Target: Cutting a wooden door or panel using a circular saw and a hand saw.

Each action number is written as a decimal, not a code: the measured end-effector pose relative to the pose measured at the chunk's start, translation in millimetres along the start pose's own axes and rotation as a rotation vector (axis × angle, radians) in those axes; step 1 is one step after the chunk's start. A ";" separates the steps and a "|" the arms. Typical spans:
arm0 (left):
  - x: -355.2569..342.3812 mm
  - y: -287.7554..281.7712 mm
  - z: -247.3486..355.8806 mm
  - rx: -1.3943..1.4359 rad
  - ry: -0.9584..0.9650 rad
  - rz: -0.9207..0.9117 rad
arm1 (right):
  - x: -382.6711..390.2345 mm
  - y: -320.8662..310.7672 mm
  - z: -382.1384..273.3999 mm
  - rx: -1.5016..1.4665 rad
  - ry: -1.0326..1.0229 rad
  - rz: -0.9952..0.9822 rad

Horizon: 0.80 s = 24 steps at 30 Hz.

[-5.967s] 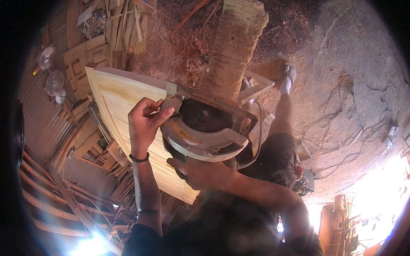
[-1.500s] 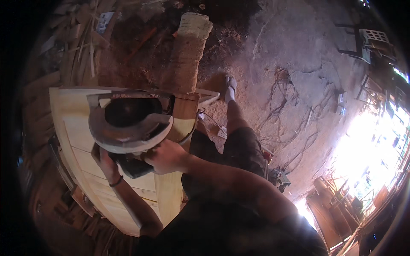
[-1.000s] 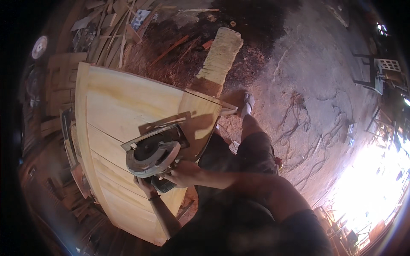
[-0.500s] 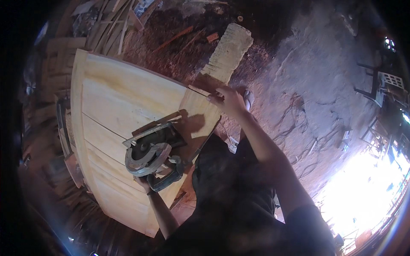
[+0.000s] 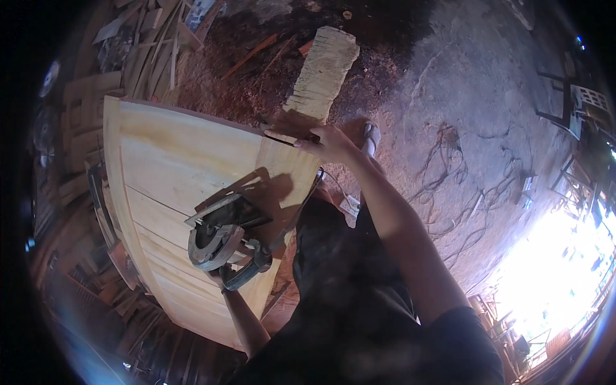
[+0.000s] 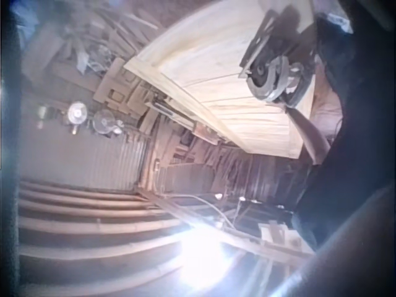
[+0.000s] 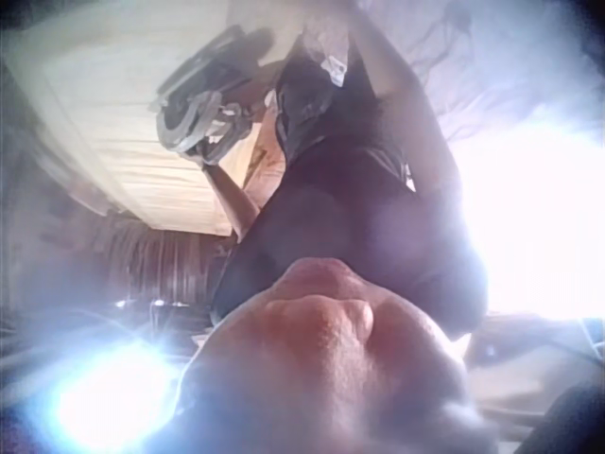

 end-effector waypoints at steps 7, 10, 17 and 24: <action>-4.8 -5.8 -7.2 0.075 0.063 0.023 | 5.9 -5.8 -15.1 -0.298 0.245 -0.119; -6.8 1.7 -11.0 0.064 0.034 -0.001 | 0.3 -9.3 -5.7 -0.150 0.145 -0.044; -17.3 17.7 -3.3 0.213 -0.068 -0.259 | -17.6 3.9 10.0 -0.101 0.036 -0.043; -15.1 19.1 5.3 0.033 0.085 -0.055 | -11.9 6.5 19.1 -0.194 0.220 -0.034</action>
Point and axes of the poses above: each hand's wrist, its own x-axis away from the middle knuckle, its own y-axis out of the palm, z = x × y, the point moved 3 cm from there along -x, towards the middle knuckle, and after that the axes turned 5 degrees about x, right-handed, at the moved point
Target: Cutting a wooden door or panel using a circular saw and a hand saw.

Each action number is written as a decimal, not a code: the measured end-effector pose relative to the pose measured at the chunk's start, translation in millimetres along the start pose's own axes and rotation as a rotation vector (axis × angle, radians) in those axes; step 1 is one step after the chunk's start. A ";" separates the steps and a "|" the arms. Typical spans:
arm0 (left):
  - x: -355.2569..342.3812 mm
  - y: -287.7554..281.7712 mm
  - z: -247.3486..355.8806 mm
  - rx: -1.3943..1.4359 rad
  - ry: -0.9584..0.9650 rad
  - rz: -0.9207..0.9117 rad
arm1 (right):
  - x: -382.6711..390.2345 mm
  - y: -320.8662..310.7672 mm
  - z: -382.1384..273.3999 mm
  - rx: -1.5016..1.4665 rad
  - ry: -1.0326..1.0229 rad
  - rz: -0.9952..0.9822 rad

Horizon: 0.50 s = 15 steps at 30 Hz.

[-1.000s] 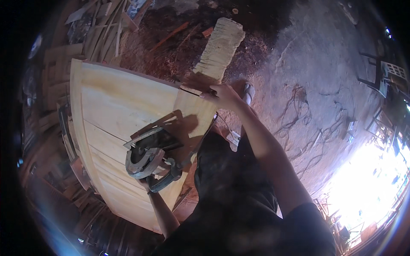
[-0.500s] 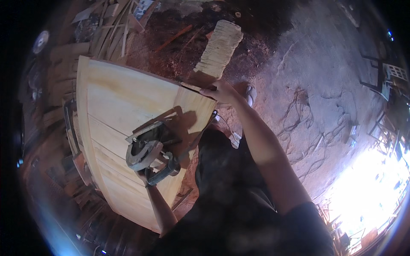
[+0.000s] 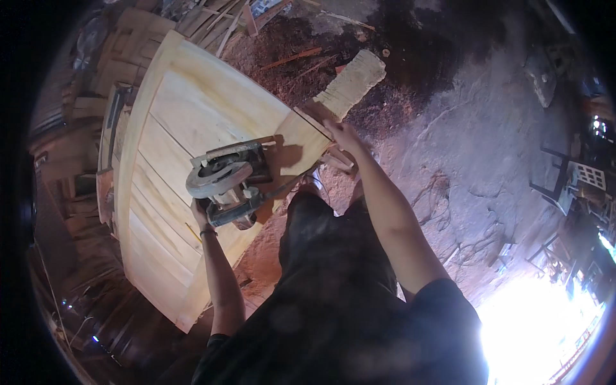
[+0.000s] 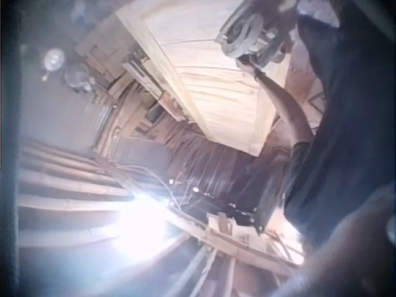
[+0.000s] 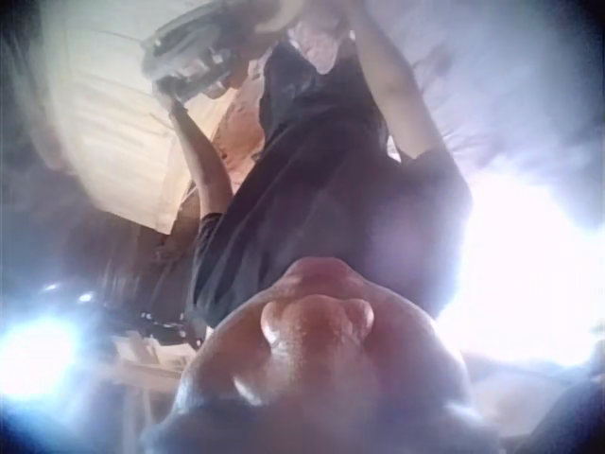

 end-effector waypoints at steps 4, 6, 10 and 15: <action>22.3 36.8 14.3 -0.030 0.140 0.083 | 55.7 -40.1 76.7 -0.208 0.079 0.244; 19.3 62.6 31.2 -0.034 0.119 0.033 | 79.9 -78.7 181.7 -0.031 0.112 0.366; 18.7 77.0 24.7 -0.038 0.076 0.038 | 197.6 -107.6 353.5 -0.194 0.309 0.390; 65.6 -17.3 21.7 -0.055 0.215 0.392 | 252.2 -55.4 353.1 -0.080 0.827 0.021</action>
Point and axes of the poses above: each hand's wrist, its own x-axis away from the middle knuckle, its own y-axis out of the palm, z = x × y, the point moved 3 cm from there along -x, towards the middle knuckle, and after that the axes turned 5 degrees about x, right-handed, at the moved point
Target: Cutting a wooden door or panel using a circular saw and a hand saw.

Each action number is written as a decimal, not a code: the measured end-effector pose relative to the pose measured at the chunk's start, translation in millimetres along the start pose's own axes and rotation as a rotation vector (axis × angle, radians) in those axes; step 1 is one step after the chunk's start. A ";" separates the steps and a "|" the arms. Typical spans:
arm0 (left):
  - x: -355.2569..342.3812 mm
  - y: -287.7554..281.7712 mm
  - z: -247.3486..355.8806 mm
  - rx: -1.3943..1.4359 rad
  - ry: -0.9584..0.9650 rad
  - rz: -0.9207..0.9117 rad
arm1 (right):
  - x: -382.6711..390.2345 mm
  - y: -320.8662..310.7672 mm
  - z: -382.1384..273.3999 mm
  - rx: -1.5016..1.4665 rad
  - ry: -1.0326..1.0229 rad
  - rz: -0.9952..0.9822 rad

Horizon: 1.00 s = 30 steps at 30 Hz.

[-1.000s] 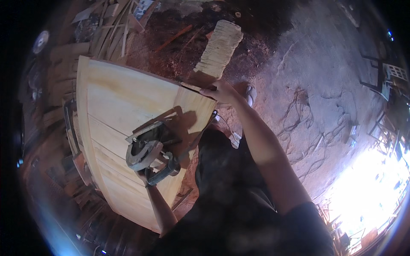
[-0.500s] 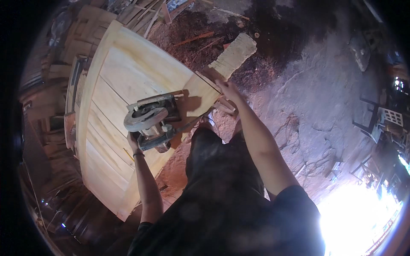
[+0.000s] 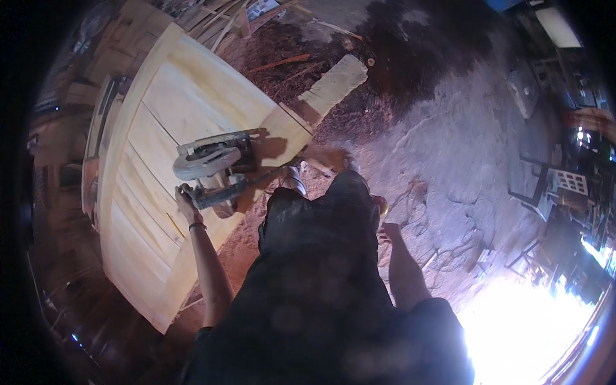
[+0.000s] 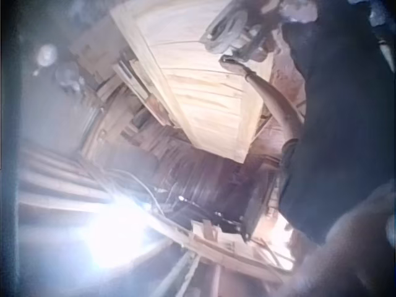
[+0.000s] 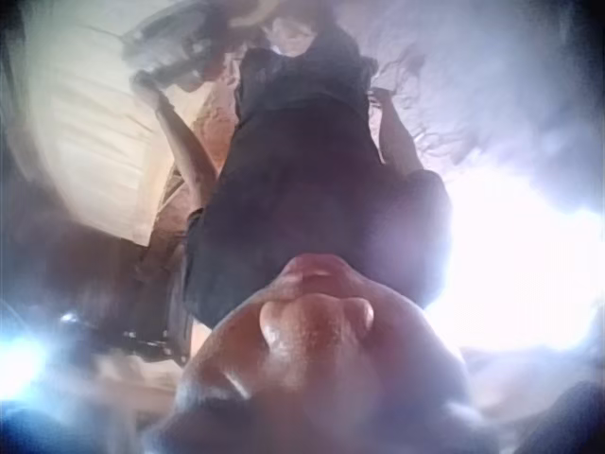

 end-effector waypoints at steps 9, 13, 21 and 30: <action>183.6 8.6 -61.9 -0.107 0.090 0.556 | -107.2 -138.0 -42.6 0.165 -0.577 0.051; 274.2 68.4 -51.2 -0.195 -0.003 0.474 | -6.5 -225.6 -130.6 0.024 -0.362 0.152; 424.6 29.6 -190.2 -0.258 -0.648 0.044 | -12.8 -256.4 -180.3 0.186 -0.399 0.063; 646.8 -1.0 -181.1 -0.255 -0.783 0.064 | -39.3 -158.1 -254.4 0.818 -0.456 -0.069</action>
Point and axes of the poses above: each hand's wrist, its own x-axis away from the middle knuckle, its own y-axis out of the palm, z = x × y, the point moved 3 cm from there along -x, towards the middle knuckle, and after that the axes turned 5 degrees about x, right-handed, at the moved point
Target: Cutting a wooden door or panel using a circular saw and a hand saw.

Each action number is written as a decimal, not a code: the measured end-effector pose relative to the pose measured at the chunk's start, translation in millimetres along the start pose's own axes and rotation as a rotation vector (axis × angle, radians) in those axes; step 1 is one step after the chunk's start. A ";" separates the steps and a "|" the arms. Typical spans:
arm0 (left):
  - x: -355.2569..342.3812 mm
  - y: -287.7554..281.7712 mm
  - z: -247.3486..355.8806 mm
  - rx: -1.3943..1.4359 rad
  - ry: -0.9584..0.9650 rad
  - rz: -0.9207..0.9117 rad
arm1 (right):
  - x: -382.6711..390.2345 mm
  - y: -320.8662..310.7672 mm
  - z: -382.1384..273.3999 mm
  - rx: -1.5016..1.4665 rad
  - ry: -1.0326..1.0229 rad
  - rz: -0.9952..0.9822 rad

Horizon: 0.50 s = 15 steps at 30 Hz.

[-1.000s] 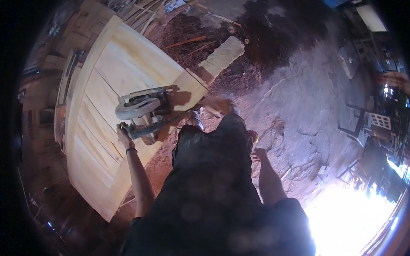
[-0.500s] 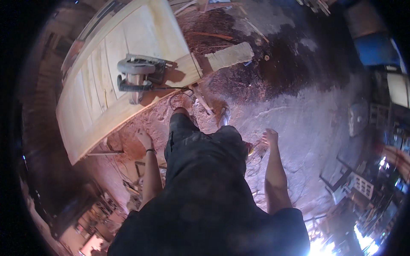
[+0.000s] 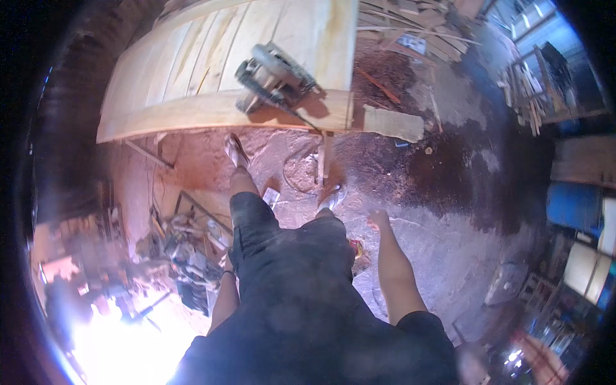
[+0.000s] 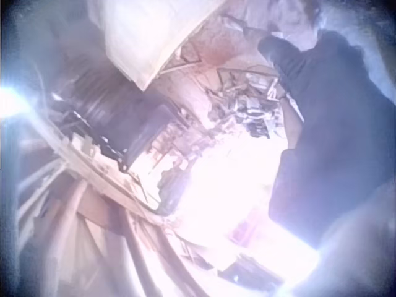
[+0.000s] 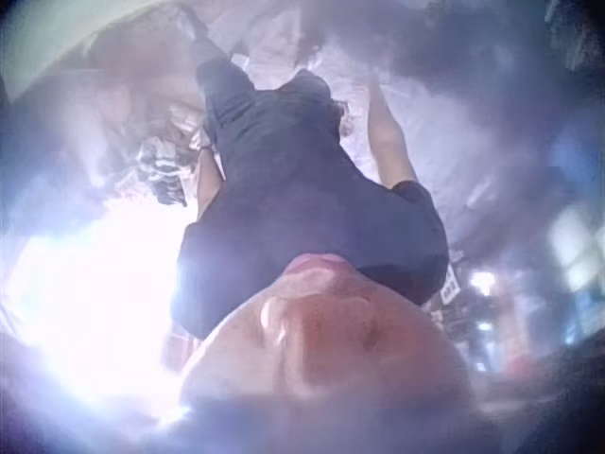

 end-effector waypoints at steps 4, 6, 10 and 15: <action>25.2 24.7 -55.1 -0.110 -0.053 -0.067 | 4.0 -33.9 -75.9 0.102 -0.469 -0.055; 17.6 40.8 -73.0 -0.221 -0.039 -0.121 | 36.7 -38.0 -96.7 -0.082 -0.465 0.011; -11.1 59.2 -84.2 -0.697 0.280 -0.148 | 89.8 -40.3 -91.2 -0.293 -0.394 0.136; -58.0 58.6 -64.0 0.340 0.047 -0.030 | 63.2 -34.7 100.2 -0.068 -0.344 0.164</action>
Point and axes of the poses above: each hand's wrist, its own x-axis away from the middle knuckle, its own y-axis out of the palm, z = x × y, the point moved 3 cm from there along -x, towards the middle knuckle, and after that the axes turned 5 degrees about x, right-handed, at the moved point
